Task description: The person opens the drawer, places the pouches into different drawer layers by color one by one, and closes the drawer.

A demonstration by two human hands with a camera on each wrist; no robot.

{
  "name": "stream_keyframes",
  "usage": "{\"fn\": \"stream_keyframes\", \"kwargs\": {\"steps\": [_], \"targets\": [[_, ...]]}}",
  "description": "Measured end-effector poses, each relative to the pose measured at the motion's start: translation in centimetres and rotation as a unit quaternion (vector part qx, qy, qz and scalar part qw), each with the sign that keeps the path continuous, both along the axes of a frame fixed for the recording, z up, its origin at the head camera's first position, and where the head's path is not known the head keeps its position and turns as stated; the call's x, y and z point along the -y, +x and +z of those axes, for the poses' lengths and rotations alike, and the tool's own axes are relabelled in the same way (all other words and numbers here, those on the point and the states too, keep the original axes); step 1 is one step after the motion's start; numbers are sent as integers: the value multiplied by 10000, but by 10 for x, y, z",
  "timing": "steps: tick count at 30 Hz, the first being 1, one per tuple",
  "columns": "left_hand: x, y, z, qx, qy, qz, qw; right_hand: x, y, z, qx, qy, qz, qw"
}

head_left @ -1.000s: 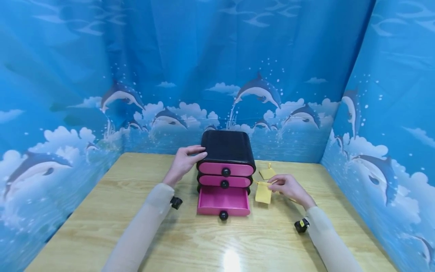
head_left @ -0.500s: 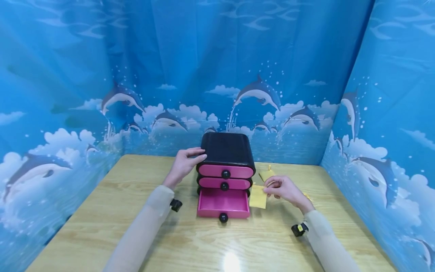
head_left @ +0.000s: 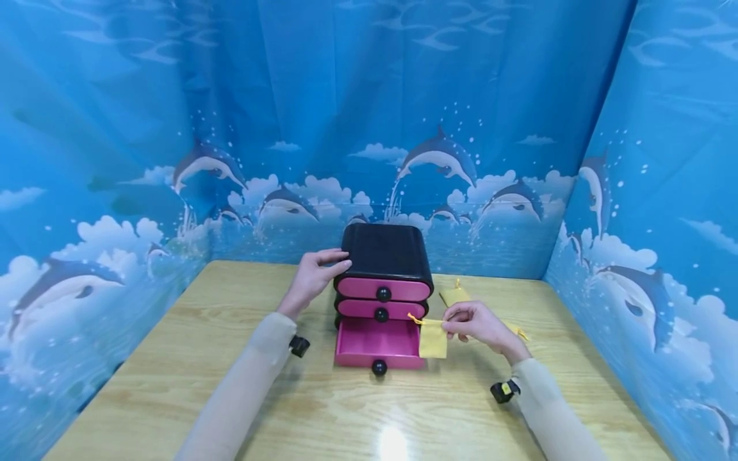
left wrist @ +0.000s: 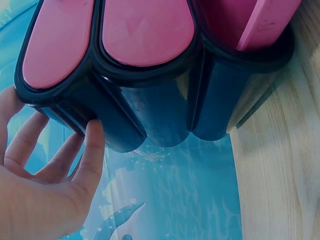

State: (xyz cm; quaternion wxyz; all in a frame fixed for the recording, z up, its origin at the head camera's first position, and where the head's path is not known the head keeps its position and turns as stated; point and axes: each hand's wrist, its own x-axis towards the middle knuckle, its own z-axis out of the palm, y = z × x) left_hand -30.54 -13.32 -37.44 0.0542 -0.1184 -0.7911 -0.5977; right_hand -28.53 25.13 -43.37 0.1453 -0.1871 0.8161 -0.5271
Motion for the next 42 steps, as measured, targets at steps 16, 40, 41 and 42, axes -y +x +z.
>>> {"fn": "stream_keyframes", "kwargs": {"steps": [16,40,41,42], "targets": [[-1,0,2,87,-104,-22,9999,37,3,-4,-206,179,-499,9984],[-7,29,32,152,-211,-42,9997,80,13,-4,-311,97,-771,9965],[-7,29,32,156,-214,-33,9996,81,13,-5,-342,58,-752,9966],[-7,29,32,165,-215,-25,9996,83,13,-5,-372,16,-733,9966]]}}
